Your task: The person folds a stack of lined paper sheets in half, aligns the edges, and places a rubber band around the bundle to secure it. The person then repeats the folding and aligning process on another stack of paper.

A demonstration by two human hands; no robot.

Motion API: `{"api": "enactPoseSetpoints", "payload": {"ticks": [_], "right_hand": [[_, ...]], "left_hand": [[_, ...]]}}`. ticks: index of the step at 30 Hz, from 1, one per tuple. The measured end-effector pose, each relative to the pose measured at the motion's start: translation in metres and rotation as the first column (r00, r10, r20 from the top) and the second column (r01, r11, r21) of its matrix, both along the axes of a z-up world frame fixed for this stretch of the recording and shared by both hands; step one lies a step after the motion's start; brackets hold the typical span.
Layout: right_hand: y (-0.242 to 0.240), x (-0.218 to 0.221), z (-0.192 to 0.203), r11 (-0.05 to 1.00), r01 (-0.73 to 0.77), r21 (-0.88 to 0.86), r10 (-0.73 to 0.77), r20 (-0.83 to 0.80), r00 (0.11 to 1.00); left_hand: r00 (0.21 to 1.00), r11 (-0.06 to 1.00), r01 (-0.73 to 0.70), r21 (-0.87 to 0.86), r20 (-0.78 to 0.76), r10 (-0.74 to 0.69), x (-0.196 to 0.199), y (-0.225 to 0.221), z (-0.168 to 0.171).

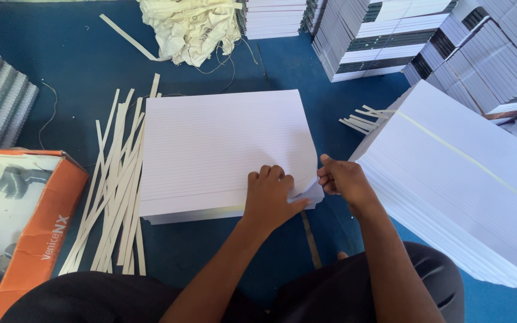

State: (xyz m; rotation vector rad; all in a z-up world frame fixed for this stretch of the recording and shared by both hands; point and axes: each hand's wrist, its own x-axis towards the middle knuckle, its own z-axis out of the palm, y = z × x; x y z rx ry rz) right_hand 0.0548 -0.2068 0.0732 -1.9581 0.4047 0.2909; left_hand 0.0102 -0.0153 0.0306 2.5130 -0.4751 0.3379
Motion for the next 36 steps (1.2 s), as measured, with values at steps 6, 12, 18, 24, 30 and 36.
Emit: {"api": "enactPoseSetpoints", "payload": {"ticks": [6, 12, 18, 24, 30, 36], "right_hand": [[0.002, 0.001, 0.002, 0.999, 0.024, -0.026, -0.024, 0.018, 1.000], [-0.002, 0.002, -0.006, 1.000, -0.013, 0.003, 0.013, 0.097, 0.995], [0.000, 0.004, -0.008, 1.000, -0.014, -0.020, 0.015, 0.041, 0.999], [0.009, -0.001, 0.001, 0.999, -0.035, -0.031, 0.031, -0.109, 0.993], [0.024, -0.010, 0.008, 0.988, -0.154, -0.008, 0.150, -0.185, 0.971], [0.019, -0.011, -0.001, 0.995, -0.097, -0.012, 0.093, -0.190, 0.977]], "left_hand": [[0.980, 0.999, -0.034, 0.025, -0.196, 0.038, 0.022, -0.016, 0.021], [0.972, 0.977, -0.074, -0.198, -0.233, 0.027, 0.031, -0.036, 0.021], [0.914, 0.929, -0.196, -0.313, -0.401, 0.058, 0.037, -0.038, 0.010], [0.868, 0.848, -0.326, -0.418, -0.488, 0.093, 0.032, -0.032, 0.006], [0.904, 0.824, -0.312, -0.473, -0.415, 0.104, 0.016, -0.039, 0.005], [0.858, 0.708, -0.365, -0.605, -0.514, 0.002, 0.019, -0.035, -0.008]]}}
